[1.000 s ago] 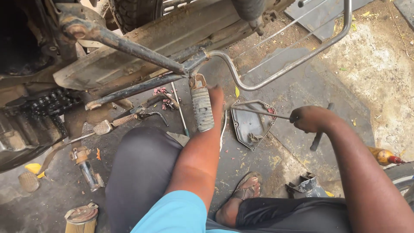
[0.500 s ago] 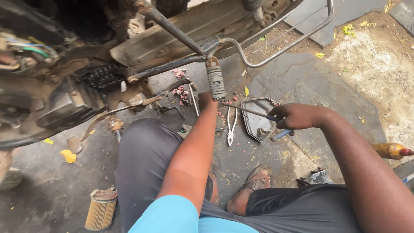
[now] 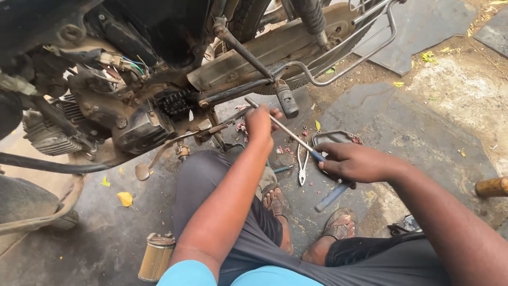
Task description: The person sits on the ground beside a motorcycle and works on its engine and drive area. They use a T-handle wrench on engine fasteners, wipe parts and hands with a rag, reposition a metal guard rail by hand, and handle small engine components and covers on the ground.
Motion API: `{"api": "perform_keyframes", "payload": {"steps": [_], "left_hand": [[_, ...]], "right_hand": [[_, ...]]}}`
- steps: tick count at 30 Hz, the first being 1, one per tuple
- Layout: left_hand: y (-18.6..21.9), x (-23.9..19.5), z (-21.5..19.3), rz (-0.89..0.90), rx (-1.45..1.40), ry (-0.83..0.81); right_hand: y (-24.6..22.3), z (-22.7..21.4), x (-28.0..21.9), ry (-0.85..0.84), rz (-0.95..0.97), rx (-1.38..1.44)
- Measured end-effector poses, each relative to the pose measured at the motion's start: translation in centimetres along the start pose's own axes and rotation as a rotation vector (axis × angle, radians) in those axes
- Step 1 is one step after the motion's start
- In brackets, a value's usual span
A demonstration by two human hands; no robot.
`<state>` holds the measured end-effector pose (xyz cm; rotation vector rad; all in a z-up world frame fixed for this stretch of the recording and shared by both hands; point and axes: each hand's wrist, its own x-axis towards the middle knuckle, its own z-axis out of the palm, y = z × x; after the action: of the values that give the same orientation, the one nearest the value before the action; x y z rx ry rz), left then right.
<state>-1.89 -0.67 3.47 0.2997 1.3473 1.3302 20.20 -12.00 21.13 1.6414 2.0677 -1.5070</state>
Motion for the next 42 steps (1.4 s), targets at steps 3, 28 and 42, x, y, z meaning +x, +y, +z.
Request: {"api": "perform_keyframes", "payload": {"steps": [3,28,42], "left_hand": [[3.3,-0.8,-1.6,0.121,0.101,-0.105],[10.5,-14.2,-7.2,0.191,1.276,-0.760],[10.5,-18.7,-3.6,-0.114,1.835,-0.995]], "right_hand": [[3.2,3.4,2.8,0.224,-0.306,-0.106],[-0.2,10.4,9.8,0.415,-0.356,0.241],[3.7,8.6,8.3,-0.125,-0.376,0.132]]}}
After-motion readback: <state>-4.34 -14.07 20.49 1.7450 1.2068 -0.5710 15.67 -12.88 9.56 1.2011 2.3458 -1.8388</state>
